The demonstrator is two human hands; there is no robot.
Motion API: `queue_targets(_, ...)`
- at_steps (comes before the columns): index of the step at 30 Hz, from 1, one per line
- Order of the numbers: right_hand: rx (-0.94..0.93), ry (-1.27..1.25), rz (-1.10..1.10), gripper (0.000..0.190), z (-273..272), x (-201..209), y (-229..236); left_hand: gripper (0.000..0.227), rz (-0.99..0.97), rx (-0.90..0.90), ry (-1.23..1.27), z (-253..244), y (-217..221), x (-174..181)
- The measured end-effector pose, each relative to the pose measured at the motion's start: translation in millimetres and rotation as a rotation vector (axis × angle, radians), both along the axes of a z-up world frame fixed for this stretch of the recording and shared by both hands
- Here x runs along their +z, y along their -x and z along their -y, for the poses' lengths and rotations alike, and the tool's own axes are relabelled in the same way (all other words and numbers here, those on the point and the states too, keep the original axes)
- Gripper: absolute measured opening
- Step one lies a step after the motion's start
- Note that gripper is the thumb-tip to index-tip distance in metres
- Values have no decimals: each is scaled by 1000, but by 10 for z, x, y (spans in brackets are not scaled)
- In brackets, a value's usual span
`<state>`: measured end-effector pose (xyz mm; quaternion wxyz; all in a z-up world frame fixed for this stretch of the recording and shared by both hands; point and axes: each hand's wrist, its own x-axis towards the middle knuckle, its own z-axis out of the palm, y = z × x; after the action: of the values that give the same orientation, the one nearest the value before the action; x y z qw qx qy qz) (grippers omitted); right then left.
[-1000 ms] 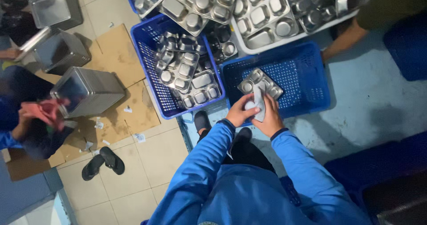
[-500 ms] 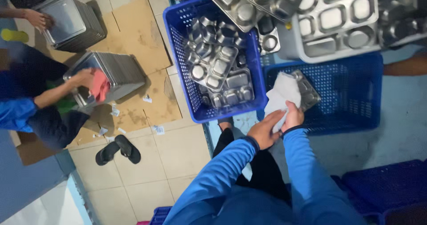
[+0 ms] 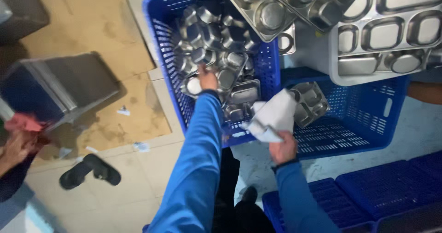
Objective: The person repeatedly picks up stainless steel compartmentalized trays from a blue crate, wipes each tray with a white cloth, and places the cleaned trays into a second blue crate. The person handles trays one at a time and continues the cycle throughout the clip.
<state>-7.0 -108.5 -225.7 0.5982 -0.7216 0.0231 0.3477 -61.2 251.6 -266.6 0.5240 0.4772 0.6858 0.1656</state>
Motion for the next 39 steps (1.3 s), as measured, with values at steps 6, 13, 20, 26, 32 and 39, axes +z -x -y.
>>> queue_targets(6,-520,-83,-782,34,270,295,254,74,472,488,-4,-449,-303,-984)
queue_targets(13,-158,189,-369,31,400,382,566,47,293,-76,-37,-232,-308,-1361)
queue_targets(20,489,589,465,15,358,667,160,67,691,-473,194,1378,840,628)
queue_targets(26,524,-290,218,45,-572,960,-16,81,970,-279,440,1720,532,1228)
queue_targets(32,644,-170,512,77,-538,2242,-14,93,1168,-371,605,1860,518,1851)
queue_targets(39,583,26,1411,80,134,3442,152,108,1350,-1066,642,2133,172,2994)
